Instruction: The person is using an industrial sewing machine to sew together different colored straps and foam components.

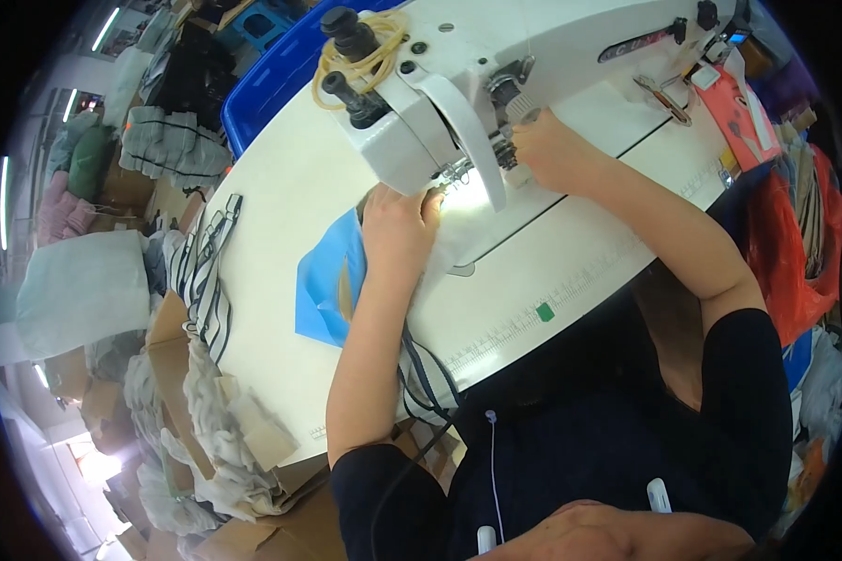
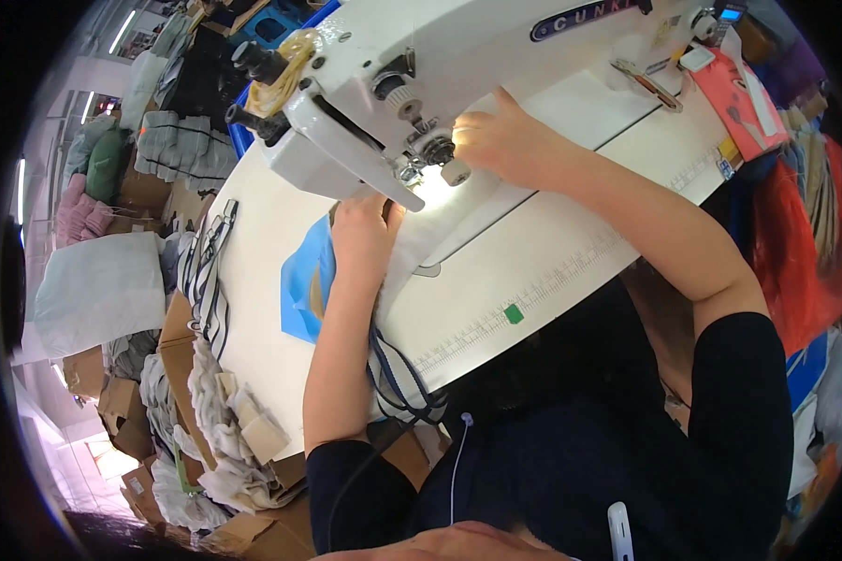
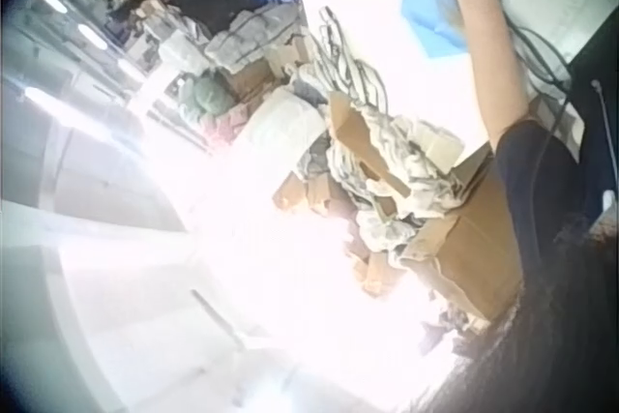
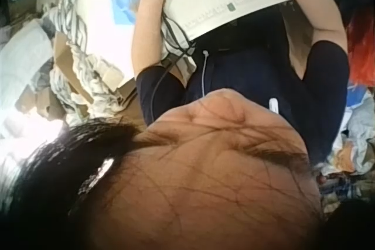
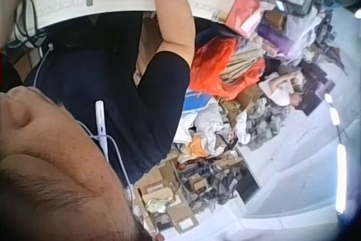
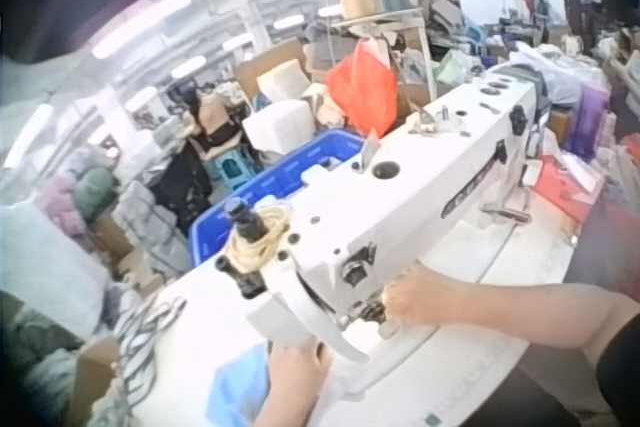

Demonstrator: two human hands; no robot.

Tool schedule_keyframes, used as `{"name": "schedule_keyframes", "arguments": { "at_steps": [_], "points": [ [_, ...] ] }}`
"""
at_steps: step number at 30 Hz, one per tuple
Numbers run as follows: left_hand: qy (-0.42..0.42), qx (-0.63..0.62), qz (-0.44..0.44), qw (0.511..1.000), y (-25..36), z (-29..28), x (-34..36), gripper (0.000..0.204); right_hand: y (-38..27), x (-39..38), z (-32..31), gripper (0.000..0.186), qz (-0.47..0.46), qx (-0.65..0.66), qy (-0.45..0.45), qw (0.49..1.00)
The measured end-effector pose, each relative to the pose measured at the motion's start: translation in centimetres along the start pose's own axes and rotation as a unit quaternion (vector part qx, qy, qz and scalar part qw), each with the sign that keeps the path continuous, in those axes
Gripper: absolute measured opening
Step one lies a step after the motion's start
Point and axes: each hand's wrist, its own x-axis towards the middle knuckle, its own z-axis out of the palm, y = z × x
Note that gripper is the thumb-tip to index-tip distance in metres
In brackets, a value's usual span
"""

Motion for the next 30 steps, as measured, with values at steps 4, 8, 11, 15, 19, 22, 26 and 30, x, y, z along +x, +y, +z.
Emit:
{"name": "schedule_keyframes", "arguments": {
  "at_steps": [4, 8, 11, 15, 19, 22, 26, 30],
  "points": [
    [0.017, 0.011, 0.008, 1.000, -0.3, 0.2, -0.2, 0.017, -0.5, 0.8, -1.2, 0.010, 0.010, 0.035, -0.040, 0.999],
    [0.000, 0.034, 0.005, 0.999, -0.4, -0.1, -0.5, 0.022, -1.1, 2.0, -2.7, 0.007, 0.026, -0.063, -0.222, 0.973],
    [-0.016, -0.010, 0.001, 1.000, 0.8, -1.0, -0.6, 0.023, -0.6, 0.5, -1.2, 0.006, 0.034, 0.009, -0.147, 0.988],
    [0.013, -0.030, 0.023, 0.999, 1.6, -1.2, -1.2, 0.020, -0.6, -0.6, -1.8, 0.008, -0.008, 0.087, -0.124, 0.988],
    [0.000, 0.015, -0.003, 1.000, 1.1, -1.0, -0.6, 0.015, -1.0, -0.2, -1.6, 0.018, 0.059, 0.127, -0.087, 0.986],
    [-0.039, -0.028, -0.009, 0.999, 1.3, -2.0, -1.1, 0.014, -1.1, -0.1, -1.9, 0.029, 0.015, 0.068, -0.139, 0.988],
    [-0.044, -0.056, 0.045, 0.996, 2.1, -2.3, -3.3, 0.026, -1.9, -0.8, -2.7, 0.034, -0.012, 0.157, -0.130, 0.979],
    [-0.015, -0.003, 0.061, 0.998, 2.7, -2.2, -3.7, 0.033, -2.4, -0.8, -2.7, 0.036, -0.042, 0.112, -0.087, 0.989]
  ]
}}
